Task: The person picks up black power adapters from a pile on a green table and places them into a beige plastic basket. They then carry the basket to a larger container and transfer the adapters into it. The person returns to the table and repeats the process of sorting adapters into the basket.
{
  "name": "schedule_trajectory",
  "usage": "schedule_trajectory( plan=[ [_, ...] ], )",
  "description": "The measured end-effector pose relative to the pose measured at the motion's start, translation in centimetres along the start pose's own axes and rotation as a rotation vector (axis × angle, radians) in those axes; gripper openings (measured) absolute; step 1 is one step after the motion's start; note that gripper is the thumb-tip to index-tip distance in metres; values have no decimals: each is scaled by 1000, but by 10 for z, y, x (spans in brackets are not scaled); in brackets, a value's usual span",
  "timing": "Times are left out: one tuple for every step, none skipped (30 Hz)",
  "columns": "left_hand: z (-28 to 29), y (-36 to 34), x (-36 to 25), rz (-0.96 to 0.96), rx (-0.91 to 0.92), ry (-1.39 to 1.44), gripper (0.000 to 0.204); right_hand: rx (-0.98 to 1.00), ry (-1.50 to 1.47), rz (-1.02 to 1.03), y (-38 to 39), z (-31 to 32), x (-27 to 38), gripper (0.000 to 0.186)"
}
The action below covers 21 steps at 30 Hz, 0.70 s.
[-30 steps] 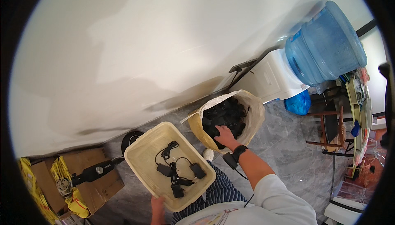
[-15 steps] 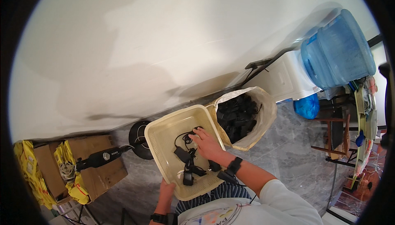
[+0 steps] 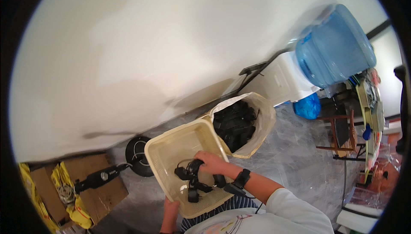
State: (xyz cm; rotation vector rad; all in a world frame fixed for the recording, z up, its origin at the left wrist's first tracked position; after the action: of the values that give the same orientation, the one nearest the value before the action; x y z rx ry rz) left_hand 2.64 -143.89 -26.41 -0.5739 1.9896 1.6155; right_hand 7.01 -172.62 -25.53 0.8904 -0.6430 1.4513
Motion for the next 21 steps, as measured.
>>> schedule_trajectory(
  plan=[
    [0,-1,-2,-19,8,8,65,-8,-47,39,7,8,9,31],
    [0,-3,-3,-30,25,25,65,17,-87,45,14,14,19,31],
    [2,-3,-4,-51,43,47,65,49,-152,32,23,23,27,34],
    [3,-4,-6,-105,89,93,66,41,-154,27,31,34,33,35],
    [7,-6,-4,-68,44,67,66,26,-177,38,39,46,39,36],
    [11,-7,-4,-65,29,64,66,12,-215,53,46,59,43,37],
    [15,-9,-3,-83,35,71,66,-146,-214,148,51,74,49,38],
    [19,-11,-2,-66,4,62,66,-146,-194,89,62,89,49,38],
    [22,-12,-2,-71,-2,62,66,-174,-189,55,74,107,48,37],
    [24,-13,-2,-72,-2,69,66,-251,-220,61,84,126,46,36],
    [26,-14,-2,-74,-14,57,66,-309,-255,45,92,142,42,35],
    [28,-14,-3,-74,-22,52,66,-376,-208,4,99,157,36,33],
    [28,-13,-4,-75,-30,47,66,-422,-160,-60,105,167,28,32],
    [29,-13,-6,-76,-36,34,67,-456,-104,-129,107,175,16,32],
    [28,-12,-7,-77,-43,22,67,-484,-41,-204,107,180,2,31],
    [28,-11,-8,-90,-40,14,67,-509,21,-278,106,181,-13,31],
    [28,-10,-8,-72,-53,9,67,-502,63,-307,104,178,-28,32],
    [27,-9,-8,-65,-59,7,67,-494,102,-336,101,174,-45,32],
    [26,-8,-9,-97,-25,24,67,-484,139,-364,98,167,-61,32],
    [27,-8,-7,-54,-56,17,68,-449,154,-358,93,158,-77,33],
    [27,-9,-6,-48,-44,28,68,-415,169,-351,89,148,-92,33]
  ],
)
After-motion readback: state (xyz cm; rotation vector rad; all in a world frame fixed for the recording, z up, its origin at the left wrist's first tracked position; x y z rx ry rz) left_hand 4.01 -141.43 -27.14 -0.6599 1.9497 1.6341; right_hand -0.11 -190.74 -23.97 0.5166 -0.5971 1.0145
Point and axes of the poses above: each hand's wrist, its own y-axis away from the middle knuckle, its own z-axis out of the back of the hand, x = y × z, the point moved 3 cm from there along -y, towards the middle knuckle, and after that the axes turned 11 degrees about y, right-handed, at the moved point
